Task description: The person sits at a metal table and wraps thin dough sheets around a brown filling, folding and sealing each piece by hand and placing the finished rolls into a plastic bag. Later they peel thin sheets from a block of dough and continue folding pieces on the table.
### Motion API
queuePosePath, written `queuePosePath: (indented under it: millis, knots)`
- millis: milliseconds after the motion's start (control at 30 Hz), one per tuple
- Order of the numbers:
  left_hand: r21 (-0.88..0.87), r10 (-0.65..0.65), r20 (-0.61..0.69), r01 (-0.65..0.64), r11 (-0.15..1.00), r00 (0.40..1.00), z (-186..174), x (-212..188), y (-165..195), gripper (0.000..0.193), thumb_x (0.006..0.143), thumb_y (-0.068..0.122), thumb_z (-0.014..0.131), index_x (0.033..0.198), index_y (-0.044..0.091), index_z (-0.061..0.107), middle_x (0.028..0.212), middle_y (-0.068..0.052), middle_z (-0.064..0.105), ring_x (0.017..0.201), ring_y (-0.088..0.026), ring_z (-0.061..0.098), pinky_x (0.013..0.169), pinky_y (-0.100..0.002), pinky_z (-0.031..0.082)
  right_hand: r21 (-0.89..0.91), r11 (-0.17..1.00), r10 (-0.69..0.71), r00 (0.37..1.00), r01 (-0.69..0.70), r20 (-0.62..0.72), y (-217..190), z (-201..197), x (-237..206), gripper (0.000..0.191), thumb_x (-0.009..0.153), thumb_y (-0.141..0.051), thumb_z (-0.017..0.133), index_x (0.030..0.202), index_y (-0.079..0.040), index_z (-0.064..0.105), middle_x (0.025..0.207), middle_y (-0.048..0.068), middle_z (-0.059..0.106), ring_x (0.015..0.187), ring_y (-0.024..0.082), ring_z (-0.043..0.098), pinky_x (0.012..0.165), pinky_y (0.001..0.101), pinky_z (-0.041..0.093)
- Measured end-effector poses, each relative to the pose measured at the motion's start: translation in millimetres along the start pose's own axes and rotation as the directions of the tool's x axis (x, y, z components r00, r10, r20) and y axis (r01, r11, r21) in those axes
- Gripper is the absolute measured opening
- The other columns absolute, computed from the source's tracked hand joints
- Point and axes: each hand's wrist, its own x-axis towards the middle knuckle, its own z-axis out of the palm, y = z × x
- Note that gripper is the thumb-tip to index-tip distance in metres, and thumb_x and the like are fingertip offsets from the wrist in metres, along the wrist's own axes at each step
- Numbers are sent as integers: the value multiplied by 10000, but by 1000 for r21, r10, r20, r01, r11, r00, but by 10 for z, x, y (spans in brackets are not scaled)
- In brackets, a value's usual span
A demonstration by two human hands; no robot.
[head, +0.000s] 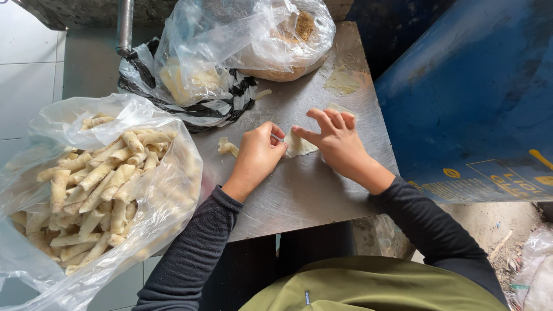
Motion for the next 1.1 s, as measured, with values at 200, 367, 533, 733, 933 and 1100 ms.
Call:
queuePosePath:
  millis: [200, 367, 533, 733, 933, 1100]
  knots:
    - [-11, 2, 11, -2, 1000, 1000, -12, -10, -13, 188, 835, 98, 741, 964, -26, 683, 766, -132, 763, 695, -177, 781, 651, -296, 602, -199, 980, -24, 1000, 26, 14, 51, -105, -48, 468, 879, -67, 648, 1304, -254, 712, 1361, 19, 536, 1276, 200, 449, 1045, 384, 298]
    - [11, -3, 13, 3, 1000, 1000, -12, -3, -1, 191, 830, 96, 744, 971, -16, 683, 764, -124, 761, 685, -176, 777, 649, -294, 600, 343, 919, 281, 933, -195, -224, 395, -389, 305, 294, 1006, -48, 758, 1270, -136, 664, 1249, 68, 543, 1187, 234, 545, 1000, 355, 484]
    - [47, 1, 4, -1, 999, 1000, -8, 1, -5, 197, 823, 101, 755, 968, -10, 682, 759, -123, 760, 688, -184, 774, 651, -296, 591, 483, 863, 287, 932, -151, -221, 624, -391, 935, 403, 954, -120, 857, 1305, -74, 666, 1076, 92, 633, 831, 184, 622, 715, 297, 538]
    - [51, 35, -13, -34, 998, 999, -2, -9, -24, 199, 820, 104, 763, 962, -7, 679, 769, -137, 753, 699, -220, 765, 660, -313, 587, 442, 890, 231, 946, -111, -226, 769, -223, 1338, 254, 946, -75, 826, 1185, -75, 739, 915, 73, 681, 757, 165, 642, 674, 318, 537]
    - [21, 40, -12, -40, 999, 999, 7, -7, -46, 197, 835, 115, 761, 959, -7, 670, 773, -141, 749, 696, -231, 768, 639, -319, 585, 425, 900, 187, 967, -98, -174, 877, -242, 1447, 275, 900, -108, 867, 1137, -48, 741, 955, 85, 686, 766, 184, 648, 637, 323, 541]
    - [20, 65, -10, -65, 998, 998, 0, -19, -52, 193, 843, 111, 755, 965, -9, 667, 767, -141, 749, 693, -228, 771, 638, -318, 584, 390, 903, 218, 974, -178, -60, 866, -265, 1424, 338, 776, -100, 888, 1083, -50, 756, 945, 89, 687, 739, 208, 655, 619, 338, 535]
